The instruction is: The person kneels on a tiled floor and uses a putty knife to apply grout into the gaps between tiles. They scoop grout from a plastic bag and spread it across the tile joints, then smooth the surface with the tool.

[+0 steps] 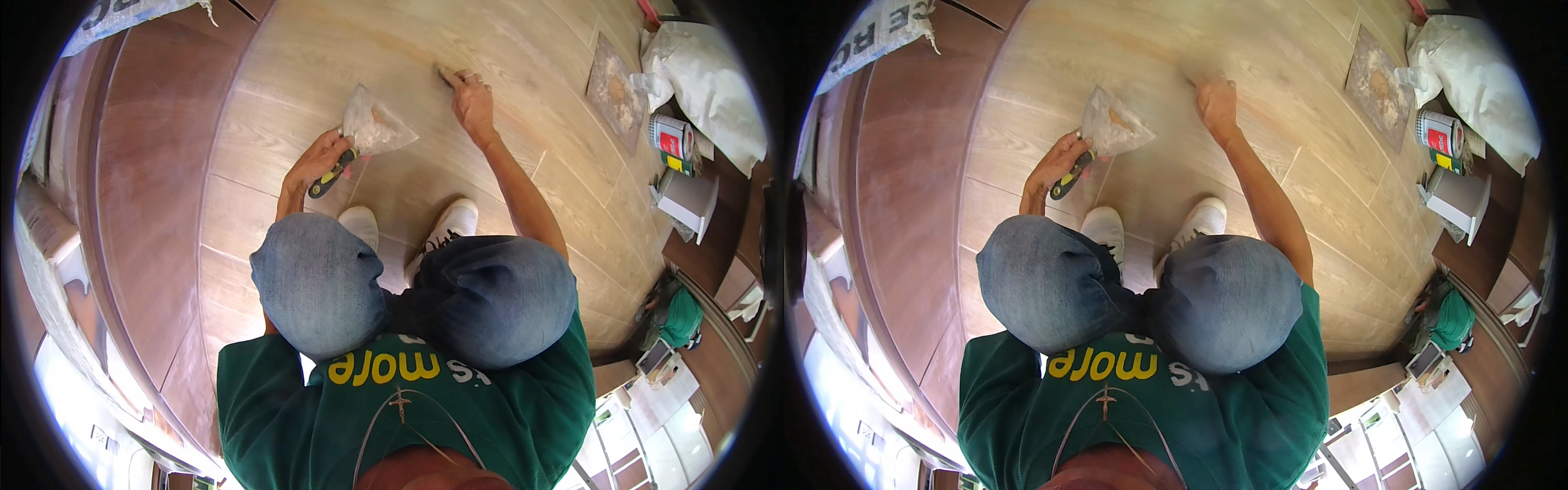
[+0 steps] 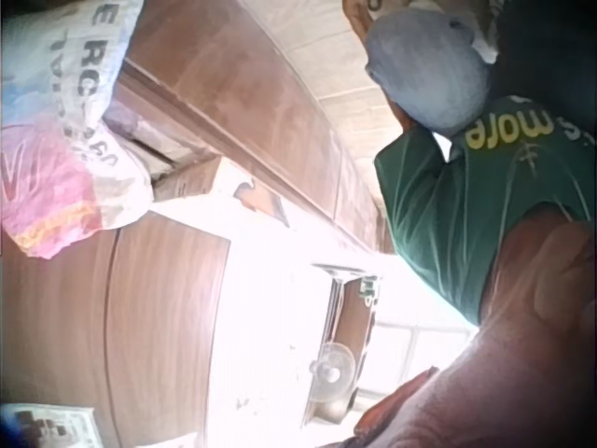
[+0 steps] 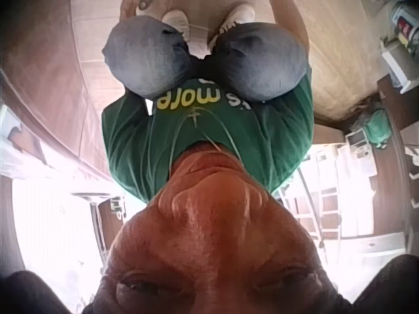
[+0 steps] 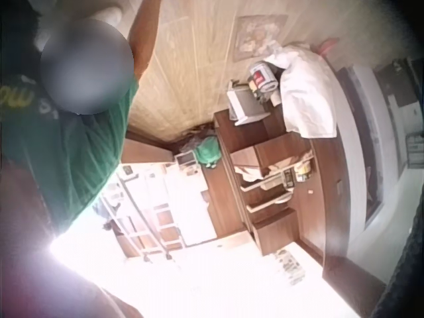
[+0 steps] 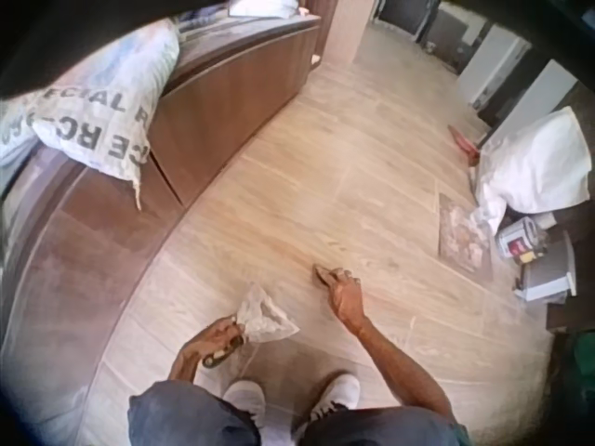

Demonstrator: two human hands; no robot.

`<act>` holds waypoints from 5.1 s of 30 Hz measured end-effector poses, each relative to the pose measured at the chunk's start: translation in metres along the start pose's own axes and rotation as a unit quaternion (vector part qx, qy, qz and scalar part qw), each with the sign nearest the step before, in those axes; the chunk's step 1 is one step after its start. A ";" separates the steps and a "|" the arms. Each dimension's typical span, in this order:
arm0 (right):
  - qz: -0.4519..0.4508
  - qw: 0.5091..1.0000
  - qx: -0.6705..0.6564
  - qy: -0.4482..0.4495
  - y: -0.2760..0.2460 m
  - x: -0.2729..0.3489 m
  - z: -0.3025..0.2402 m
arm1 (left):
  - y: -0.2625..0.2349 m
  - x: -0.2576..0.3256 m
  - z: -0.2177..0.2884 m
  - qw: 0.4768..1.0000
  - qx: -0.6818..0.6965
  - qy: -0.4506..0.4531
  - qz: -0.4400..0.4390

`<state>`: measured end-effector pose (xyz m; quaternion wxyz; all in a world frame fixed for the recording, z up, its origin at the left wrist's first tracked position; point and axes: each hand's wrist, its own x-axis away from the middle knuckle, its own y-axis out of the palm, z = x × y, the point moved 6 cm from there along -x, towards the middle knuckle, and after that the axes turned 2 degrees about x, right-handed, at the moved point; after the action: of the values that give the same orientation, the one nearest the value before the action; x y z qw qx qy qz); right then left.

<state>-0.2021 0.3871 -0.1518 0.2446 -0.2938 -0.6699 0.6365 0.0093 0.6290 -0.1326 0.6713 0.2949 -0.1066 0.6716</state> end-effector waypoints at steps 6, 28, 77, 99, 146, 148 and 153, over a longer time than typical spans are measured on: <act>-0.078 0.927 -0.365 -0.034 -0.046 0.018 -0.033 | -0.007 0.021 0.002 0.999 0.042 -0.018 0.021; -0.193 0.957 -0.217 -0.006 0.015 -0.070 0.059 | -0.001 0.032 0.022 0.994 0.104 0.023 -0.022; -0.346 0.535 -0.755 0.157 -0.087 0.073 -0.039 | 0.069 0.057 0.066 0.980 0.024 -0.047 -0.194; -0.151 0.606 -0.730 0.278 0.015 0.184 -0.046 | 0.040 0.059 0.040 0.996 0.089 0.009 0.007; 0.106 0.991 -0.055 0.068 -0.026 0.063 0.076 | 0.039 0.063 0.024 0.992 0.118 -0.034 0.026; 0.048 0.996 0.000 0.078 -0.006 0.056 0.070 | 0.040 0.058 0.032 0.995 0.102 -0.023 -0.009; 0.051 0.996 -0.078 -0.002 -0.030 0.077 0.017 | 0.024 0.057 0.018 0.995 0.086 -0.028 0.035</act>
<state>-0.2712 0.4289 -0.1267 0.1867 -0.3440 -0.7023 0.5946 -0.0045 0.6651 -0.0813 0.6164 0.3669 -0.0773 0.6924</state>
